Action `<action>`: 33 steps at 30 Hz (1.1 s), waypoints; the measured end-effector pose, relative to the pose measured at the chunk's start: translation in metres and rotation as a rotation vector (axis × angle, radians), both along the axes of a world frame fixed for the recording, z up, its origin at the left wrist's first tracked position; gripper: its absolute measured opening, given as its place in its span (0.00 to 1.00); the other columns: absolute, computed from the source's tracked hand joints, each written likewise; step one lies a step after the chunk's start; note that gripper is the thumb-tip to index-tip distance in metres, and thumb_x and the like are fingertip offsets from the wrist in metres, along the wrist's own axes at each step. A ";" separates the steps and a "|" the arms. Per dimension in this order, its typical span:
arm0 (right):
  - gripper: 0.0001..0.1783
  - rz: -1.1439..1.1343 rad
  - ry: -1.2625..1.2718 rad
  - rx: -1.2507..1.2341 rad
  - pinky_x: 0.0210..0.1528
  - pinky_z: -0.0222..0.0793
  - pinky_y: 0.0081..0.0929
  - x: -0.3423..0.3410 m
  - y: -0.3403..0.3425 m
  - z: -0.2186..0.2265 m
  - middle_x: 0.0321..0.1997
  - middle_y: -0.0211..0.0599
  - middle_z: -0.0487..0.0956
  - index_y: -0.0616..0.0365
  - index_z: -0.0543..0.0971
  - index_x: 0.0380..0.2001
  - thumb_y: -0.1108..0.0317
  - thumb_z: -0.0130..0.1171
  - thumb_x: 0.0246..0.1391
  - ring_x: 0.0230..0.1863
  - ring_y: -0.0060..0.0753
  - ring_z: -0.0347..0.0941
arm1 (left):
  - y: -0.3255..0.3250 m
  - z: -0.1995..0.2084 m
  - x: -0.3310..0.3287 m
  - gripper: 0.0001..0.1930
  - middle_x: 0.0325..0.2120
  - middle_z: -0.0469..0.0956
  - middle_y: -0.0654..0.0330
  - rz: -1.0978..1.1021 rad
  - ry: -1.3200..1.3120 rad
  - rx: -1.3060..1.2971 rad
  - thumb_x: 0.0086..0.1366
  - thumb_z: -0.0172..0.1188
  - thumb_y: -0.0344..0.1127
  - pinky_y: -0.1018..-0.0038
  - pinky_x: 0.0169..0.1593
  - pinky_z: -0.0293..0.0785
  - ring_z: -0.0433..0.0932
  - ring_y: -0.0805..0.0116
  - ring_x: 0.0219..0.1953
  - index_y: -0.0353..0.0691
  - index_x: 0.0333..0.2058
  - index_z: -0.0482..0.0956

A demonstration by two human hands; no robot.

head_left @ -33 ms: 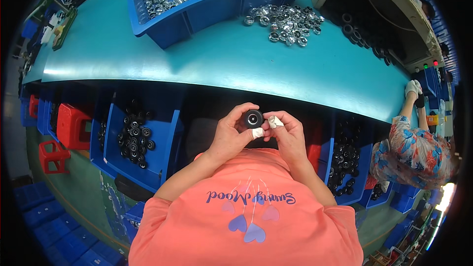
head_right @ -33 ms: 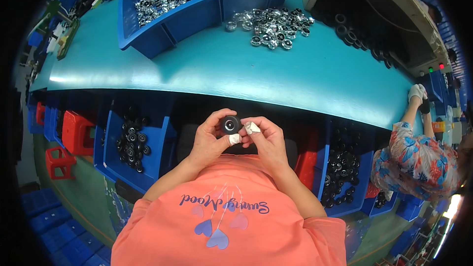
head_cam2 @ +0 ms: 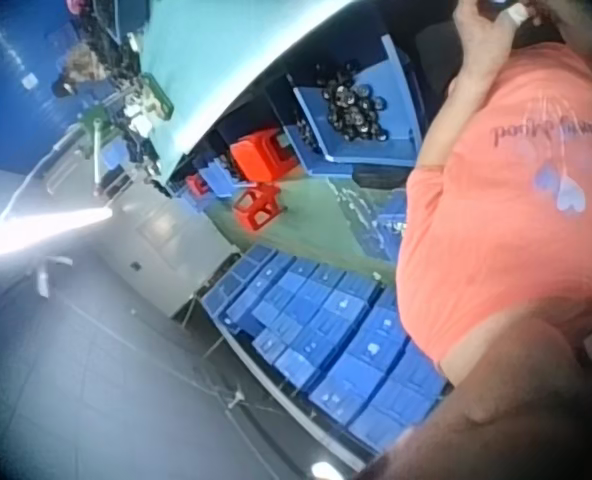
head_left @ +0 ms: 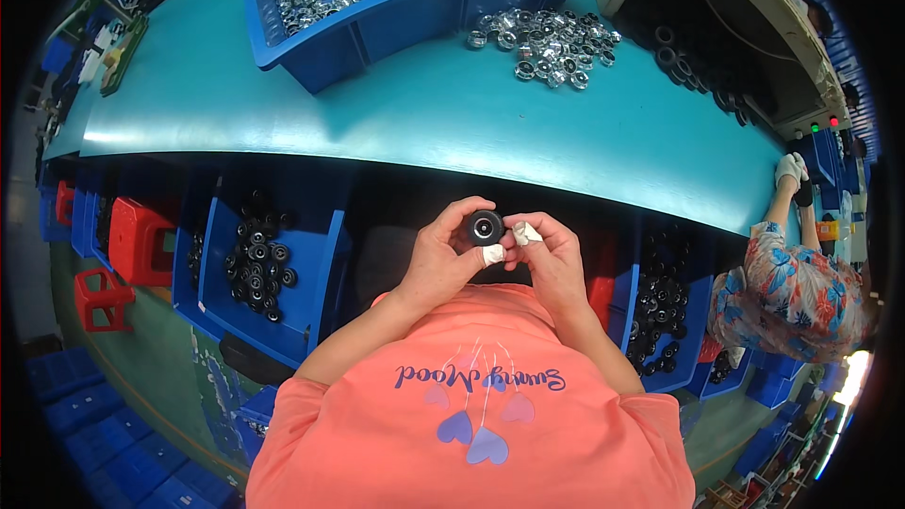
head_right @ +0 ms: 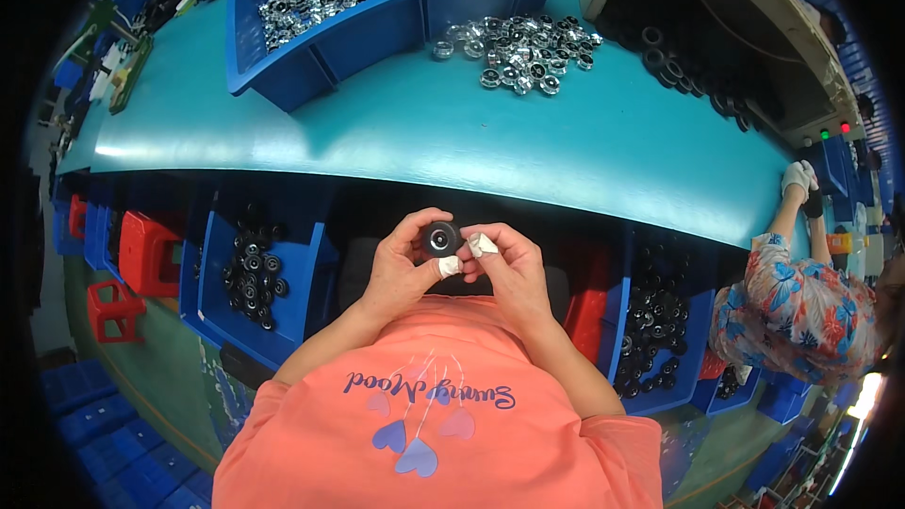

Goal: Assembling small mechanical components at a factory workbench.

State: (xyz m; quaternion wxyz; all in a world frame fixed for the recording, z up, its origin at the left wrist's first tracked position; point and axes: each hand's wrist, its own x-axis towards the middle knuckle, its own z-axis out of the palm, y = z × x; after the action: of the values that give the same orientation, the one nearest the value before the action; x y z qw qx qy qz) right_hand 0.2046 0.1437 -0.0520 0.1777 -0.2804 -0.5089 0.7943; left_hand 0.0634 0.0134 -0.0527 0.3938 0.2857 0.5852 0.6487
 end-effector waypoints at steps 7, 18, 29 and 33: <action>0.12 0.008 -0.013 0.014 0.37 0.78 0.21 -0.001 0.001 -0.001 0.36 0.33 0.85 0.64 0.83 0.51 0.69 0.56 0.73 0.34 0.19 0.79 | 0.000 -0.003 -0.005 0.25 0.45 0.80 0.64 -0.103 -0.083 -0.072 0.68 0.70 0.34 0.76 0.46 0.80 0.80 0.76 0.45 0.40 0.61 0.75; 0.33 0.047 -0.173 0.973 0.57 0.72 0.41 -0.012 -0.004 0.023 0.57 0.37 0.76 0.52 0.83 0.53 0.66 0.78 0.38 0.57 0.46 0.71 | 0.001 -0.039 -0.005 0.29 0.51 0.79 0.54 -0.427 -1.099 0.260 0.73 0.61 0.58 0.64 0.49 0.83 0.82 0.64 0.48 0.40 0.59 0.76; 0.28 -0.015 -0.143 1.046 0.55 0.74 0.38 -0.012 -0.002 0.017 0.53 0.36 0.79 0.54 0.84 0.50 0.73 0.74 0.40 0.54 0.44 0.75 | 0.002 -0.037 -0.007 0.24 0.49 0.80 0.53 -0.394 -1.053 0.246 0.75 0.58 0.55 0.65 0.49 0.82 0.82 0.63 0.47 0.40 0.55 0.78; 0.27 -0.027 -0.140 1.023 0.54 0.75 0.37 -0.012 -0.003 0.016 0.52 0.35 0.80 0.53 0.85 0.50 0.74 0.73 0.40 0.53 0.42 0.75 | 0.002 -0.037 -0.007 0.23 0.48 0.80 0.52 -0.379 -0.995 0.254 0.75 0.58 0.53 0.66 0.48 0.82 0.81 0.63 0.46 0.38 0.54 0.78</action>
State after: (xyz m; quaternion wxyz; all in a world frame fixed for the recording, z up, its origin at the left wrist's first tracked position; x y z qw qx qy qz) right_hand 0.1923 0.1406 -0.0360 0.2678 -0.2165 -0.8392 0.4209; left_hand 0.0560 0.0157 -0.0900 0.6955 0.0902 0.1838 0.6887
